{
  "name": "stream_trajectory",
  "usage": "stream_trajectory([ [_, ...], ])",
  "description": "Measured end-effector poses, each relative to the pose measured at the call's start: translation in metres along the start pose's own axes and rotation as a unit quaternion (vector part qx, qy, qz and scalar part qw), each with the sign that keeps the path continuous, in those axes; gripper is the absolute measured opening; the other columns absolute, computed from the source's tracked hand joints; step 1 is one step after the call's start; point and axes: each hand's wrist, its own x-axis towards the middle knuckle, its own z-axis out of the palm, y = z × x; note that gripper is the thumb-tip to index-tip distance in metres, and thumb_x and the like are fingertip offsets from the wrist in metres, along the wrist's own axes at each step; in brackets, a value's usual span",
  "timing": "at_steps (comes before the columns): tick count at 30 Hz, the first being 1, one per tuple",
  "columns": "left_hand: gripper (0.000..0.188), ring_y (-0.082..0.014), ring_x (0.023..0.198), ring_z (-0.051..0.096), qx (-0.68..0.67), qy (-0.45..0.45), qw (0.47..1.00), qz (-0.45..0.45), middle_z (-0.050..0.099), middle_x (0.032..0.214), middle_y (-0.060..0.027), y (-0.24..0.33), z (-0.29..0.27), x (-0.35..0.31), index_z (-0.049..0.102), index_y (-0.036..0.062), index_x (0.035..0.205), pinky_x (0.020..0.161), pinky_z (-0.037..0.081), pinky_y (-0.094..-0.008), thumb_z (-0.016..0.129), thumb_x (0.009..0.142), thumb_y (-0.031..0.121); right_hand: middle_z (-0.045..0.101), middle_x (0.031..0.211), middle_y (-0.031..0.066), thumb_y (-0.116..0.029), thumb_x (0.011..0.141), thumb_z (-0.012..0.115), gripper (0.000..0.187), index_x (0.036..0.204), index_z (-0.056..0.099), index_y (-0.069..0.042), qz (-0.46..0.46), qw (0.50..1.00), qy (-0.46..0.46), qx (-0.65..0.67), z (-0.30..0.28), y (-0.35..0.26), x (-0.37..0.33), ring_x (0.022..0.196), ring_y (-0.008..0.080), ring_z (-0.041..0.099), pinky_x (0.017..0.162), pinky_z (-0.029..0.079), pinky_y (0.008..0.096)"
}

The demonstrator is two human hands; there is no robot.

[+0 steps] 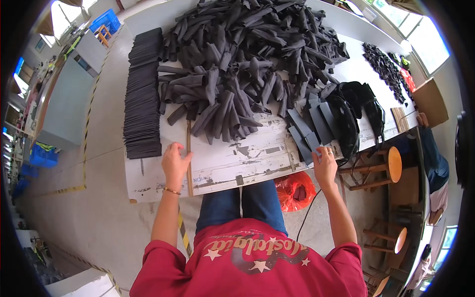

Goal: The recorder is inspecting and stacking black foam strips at a workbench in a factory setting.

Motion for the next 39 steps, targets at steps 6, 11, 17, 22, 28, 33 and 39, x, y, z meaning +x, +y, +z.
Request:
stream_trajectory([
  [6,0.031,-0.0286,0.075,0.061,-0.011,0.003,1.000,-0.010,0.060,0.080,-0.0081,-0.005,0.006,-0.003,0.056,0.0078,0.090,0.067,0.049,-0.0406,0.079,0.071,0.018,0.059,0.106,0.0140,-0.020,0.088,0.066,0.025,0.107,0.060,-0.005,-0.009,0.997,0.007,-0.070,0.003,0.013,0.000,0.101,0.0333,0.058,0.083,0.048,0.0420],
  [11,0.029,-0.0289,0.070,0.063,-0.011,-0.001,0.999,-0.043,0.062,0.074,-0.0076,-0.012,0.000,-0.005,0.057,0.0076,0.089,0.064,0.050,-0.0409,0.078,0.072,0.018,0.058,0.109,0.0133,-0.020,0.086,0.068,0.028,0.108,0.058,-0.006,-0.021,0.996,0.011,-0.091,0.010,0.015,-0.001,0.105,0.0329,0.055,0.087,0.045,0.0430],
  [17,0.028,-0.0283,0.070,0.064,-0.019,0.000,0.998,-0.057,0.063,0.073,-0.0078,-0.018,0.000,-0.005,0.058,0.0077,0.090,0.062,0.050,-0.0406,0.078,0.072,0.018,0.058,0.109,0.0133,-0.019,0.084,0.070,0.029,0.107,0.059,-0.006,-0.028,0.995,0.017,-0.096,0.011,0.017,-0.001,0.104,0.0327,0.055,0.087,0.045,0.0433],
  [22,0.024,-0.0266,0.074,0.062,0.009,0.014,0.999,-0.028,0.063,0.082,-0.0070,-0.026,-0.007,-0.001,0.060,0.0081,0.092,0.065,0.050,-0.0385,0.075,0.076,0.017,0.059,0.108,0.0129,-0.020,0.082,0.072,0.030,0.105,0.060,-0.006,-0.021,0.996,0.018,-0.089,0.010,0.014,0.001,0.104,0.0324,0.056,0.088,0.046,0.0422],
  [28,0.016,-0.0215,0.074,0.061,-0.149,0.057,0.983,0.087,0.061,0.088,-0.0085,0.018,-0.014,0.039,0.064,0.0033,0.102,0.067,0.050,-0.0319,0.065,0.089,0.012,0.058,0.112,0.0144,-0.026,0.086,0.068,0.035,0.112,0.059,-0.004,-0.020,0.993,0.022,-0.117,0.012,0.015,0.005,0.106,0.0326,0.056,0.088,0.045,0.0432],
  [33,0.021,-0.0213,0.078,0.064,-0.213,0.002,0.971,0.107,0.065,0.095,-0.0112,0.042,0.016,0.073,0.066,0.0010,0.107,0.069,0.052,-0.0310,0.065,0.090,0.012,0.066,0.105,0.0114,-0.029,0.091,0.060,0.032,0.108,0.064,-0.003,-0.057,0.961,-0.046,-0.267,0.024,0.022,0.004,0.097,0.0275,0.061,0.082,0.046,0.0399],
  [39,0.021,-0.0225,0.072,0.065,-0.180,-0.026,0.980,0.083,0.068,0.085,-0.0134,0.034,0.035,0.076,0.067,-0.0008,0.103,0.068,0.051,-0.0328,0.068,0.087,0.013,0.067,0.093,0.0108,-0.013,0.082,0.058,0.023,0.099,0.065,0.000,-0.123,0.936,-0.033,-0.328,0.035,0.020,0.001,0.087,0.0249,0.064,0.078,0.047,0.0369],
])
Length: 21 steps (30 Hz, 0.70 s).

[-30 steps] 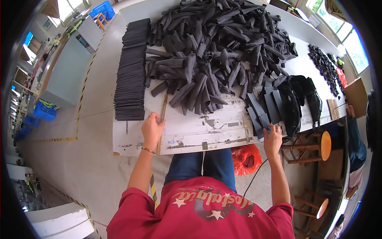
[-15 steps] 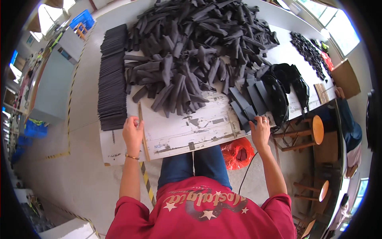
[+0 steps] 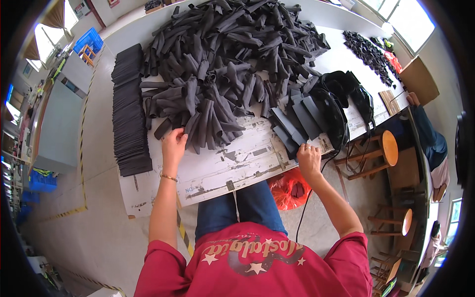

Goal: The recorder is inspecting and stacking black foam strips at a workbench in a factory setting.

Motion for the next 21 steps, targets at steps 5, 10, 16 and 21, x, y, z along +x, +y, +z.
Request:
stream_trajectory([
  [5,0.023,-0.0170,0.072,0.065,-0.058,-0.013,0.996,-0.059,0.070,0.085,-0.0116,0.003,-0.003,-0.010,0.066,-0.0032,0.103,0.070,0.051,-0.0281,0.070,0.085,0.011,0.064,0.088,0.0097,-0.012,0.078,0.059,0.014,0.089,0.062,-0.004,-0.011,1.000,0.007,0.026,-0.011,-0.001,0.002,0.085,0.0239,0.063,0.076,0.047,0.0362],
  [10,0.020,-0.0133,0.072,0.063,-0.161,-0.044,0.980,-0.103,0.070,0.087,-0.0078,0.001,-0.018,-0.025,0.067,-0.0045,0.097,0.069,0.051,-0.0266,0.073,0.084,0.010,0.062,0.087,0.0088,-0.012,0.078,0.059,0.009,0.085,0.060,-0.007,-0.021,0.998,0.055,0.031,-0.017,-0.001,0.000,0.085,0.0235,0.061,0.076,0.046,0.0376],
  [16,0.015,-0.0301,0.087,0.070,-0.498,-0.104,0.834,-0.215,0.069,0.099,-0.0193,0.039,-0.036,-0.053,0.054,0.0038,0.097,0.075,0.058,-0.0388,0.065,0.090,0.011,0.063,0.097,0.0075,-0.011,0.081,0.062,0.009,0.090,0.061,-0.008,0.004,0.980,0.174,0.099,-0.036,0.006,0.009,0.088,0.0237,0.062,0.082,0.046,0.0388],
  [21,0.028,-0.0298,0.082,0.070,-0.594,-0.079,0.765,-0.236,0.068,0.096,-0.0190,0.073,-0.011,-0.071,0.051,0.0016,0.110,0.074,0.059,-0.0410,0.068,0.088,0.009,0.063,0.108,0.0071,-0.007,0.079,0.069,0.017,0.095,0.063,-0.006,-0.004,0.939,0.288,0.188,-0.053,-0.005,0.032,0.086,0.0254,0.063,0.080,0.048,0.0401],
])
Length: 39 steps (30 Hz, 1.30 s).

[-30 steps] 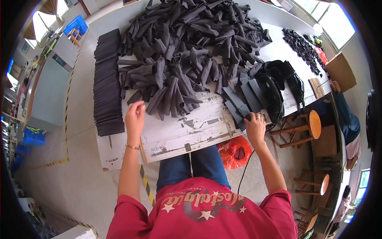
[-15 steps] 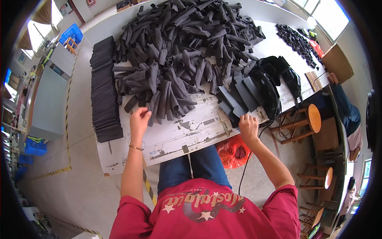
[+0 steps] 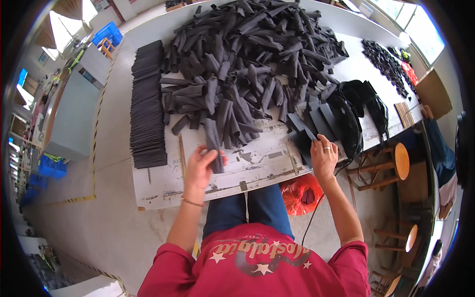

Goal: The recorder is inspecting and stacking black foam strips at a workbench in a factory setting.

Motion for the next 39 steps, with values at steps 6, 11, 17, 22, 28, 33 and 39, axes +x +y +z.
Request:
stream_trajectory([
  [6,0.021,-0.0289,0.090,0.068,-0.082,-0.068,0.992,-0.062,0.065,0.094,-0.0130,-0.028,0.050,-0.001,0.057,0.0003,0.104,0.082,0.056,-0.0425,0.068,0.087,0.005,0.064,0.108,0.0076,-0.003,0.077,0.072,0.021,0.097,0.064,-0.006,-0.043,0.992,0.039,0.115,0.018,-0.035,0.035,0.087,0.0289,0.063,0.079,0.051,0.0379],
  [11,0.033,-0.0219,0.077,0.064,-0.119,-0.055,0.991,-0.011,0.060,0.091,-0.0094,-0.057,0.078,0.012,0.048,-0.0007,0.111,0.074,0.053,-0.0353,0.066,0.083,-0.001,0.064,0.109,0.0064,-0.004,0.077,0.072,0.025,0.100,0.064,-0.006,-0.077,0.988,0.002,0.136,0.028,-0.044,0.023,0.088,0.0290,0.062,0.080,0.051,0.0387],
  [17,0.056,-0.0072,0.079,0.058,0.071,-0.028,0.995,0.065,0.060,0.089,0.0011,-0.072,0.108,0.014,0.054,-0.0010,0.127,0.074,0.047,-0.0218,0.079,0.082,0.022,0.060,0.111,0.0082,-0.003,0.073,0.073,0.032,0.104,0.063,-0.004,-0.136,0.974,-0.032,0.178,0.006,-0.066,0.016,0.090,0.0279,0.061,0.083,0.049,0.0410],
  [22,0.040,-0.0074,0.079,0.057,0.028,-0.115,0.993,-0.005,0.062,0.094,-0.0004,-0.058,0.099,0.016,0.062,0.0024,0.120,0.072,0.047,-0.0228,0.076,0.086,0.020,0.058,0.117,0.0118,-0.003,0.073,0.074,0.031,0.101,0.060,-0.003,-0.159,0.966,-0.039,0.202,-0.018,-0.079,0.027,0.096,0.0309,0.061,0.087,0.048,0.0428],
  [28,0.045,-0.0090,0.080,0.058,-0.002,-0.168,0.986,-0.007,0.063,0.106,-0.0020,-0.036,0.094,0.018,0.059,0.0008,0.127,0.074,0.048,-0.0245,0.073,0.087,0.017,0.058,0.111,0.0184,0.001,0.081,0.069,0.022,0.091,0.049,-0.002,0.099,0.822,-0.247,0.503,-0.028,-0.087,0.035,0.103,0.0333,0.057,0.092,0.043,0.0346],
  [33,0.050,-0.0262,0.104,0.060,-0.175,-0.071,0.982,0.003,0.062,0.116,-0.0137,-0.013,0.069,0.029,0.056,0.0020,0.125,0.089,0.051,-0.0409,0.054,0.097,0.043,0.058,0.112,0.0175,-0.001,0.080,0.071,0.038,0.116,0.058,-0.001,0.111,0.865,-0.189,0.452,-0.049,-0.099,0.049,0.102,0.0307,0.057,0.092,0.044,0.0351],
  [39,0.035,-0.0346,0.111,0.059,-0.186,-0.039,0.981,-0.033,0.056,0.121,-0.0187,0.003,0.059,0.024,0.044,0.0080,0.127,0.092,0.051,-0.0497,0.050,0.099,0.029,0.061,0.109,0.0135,0.000,0.076,0.074,0.044,0.118,0.064,-0.002,0.099,0.882,-0.177,0.425,-0.058,-0.097,0.044,0.099,0.0292,0.057,0.087,0.046,0.0339],
])
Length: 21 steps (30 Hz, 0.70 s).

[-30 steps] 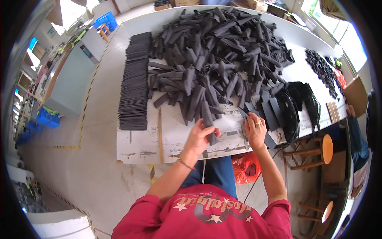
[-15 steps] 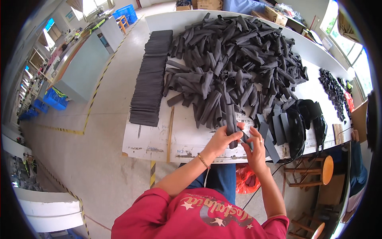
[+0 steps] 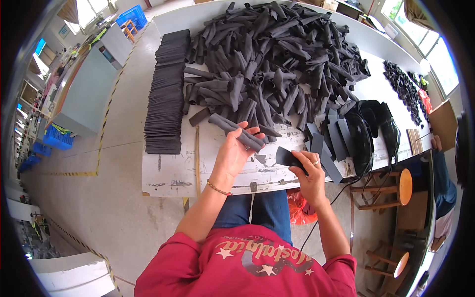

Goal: The recorder is inspecting and stacking black foam strips at a workbench in a factory setting.

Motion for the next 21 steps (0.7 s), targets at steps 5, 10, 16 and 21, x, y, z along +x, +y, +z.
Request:
stream_trajectory([
  [5,0.029,-0.0349,0.103,0.064,0.038,0.010,0.999,0.000,0.062,0.111,-0.0194,0.001,-0.005,-0.001,0.048,0.0035,0.119,0.087,0.055,-0.0461,0.058,0.097,0.018,0.062,0.099,0.0089,0.003,0.076,0.072,0.033,0.108,0.070,-0.004,-0.035,0.999,0.029,-0.025,0.012,0.000,-0.003,0.093,0.0264,0.056,0.082,0.046,0.0340],
  [10,0.024,-0.0319,0.095,0.068,0.062,0.052,0.997,0.003,0.068,0.100,-0.0180,-0.001,-0.012,0.004,0.057,0.0004,0.106,0.086,0.057,-0.0425,0.067,0.093,0.017,0.062,0.095,0.0063,0.002,0.075,0.073,0.031,0.104,0.072,-0.007,-0.087,0.993,0.042,-0.073,0.020,-0.009,0.001,0.090,0.0261,0.055,0.079,0.046,0.0353],
  [16,0.022,-0.0301,0.095,0.069,0.066,0.037,0.997,-0.006,0.068,0.104,-0.0201,-0.003,-0.003,0.002,0.059,0.0004,0.105,0.087,0.057,-0.0403,0.067,0.092,0.017,0.061,0.093,0.0043,0.002,0.072,0.074,0.032,0.103,0.072,-0.009,-0.142,0.980,0.066,-0.120,0.024,-0.017,0.009,0.087,0.0252,0.056,0.077,0.044,0.0366],
  [21,0.026,-0.0299,0.100,0.068,0.057,0.038,0.996,-0.048,0.066,0.109,-0.0225,-0.006,0.002,-0.004,0.055,0.0004,0.112,0.088,0.057,-0.0416,0.065,0.093,0.015,0.058,0.099,0.0044,0.001,0.068,0.069,0.039,0.106,0.068,-0.007,-0.198,0.956,0.079,-0.201,0.020,-0.014,0.012,0.089,0.0251,0.056,0.081,0.045,0.0401],
])
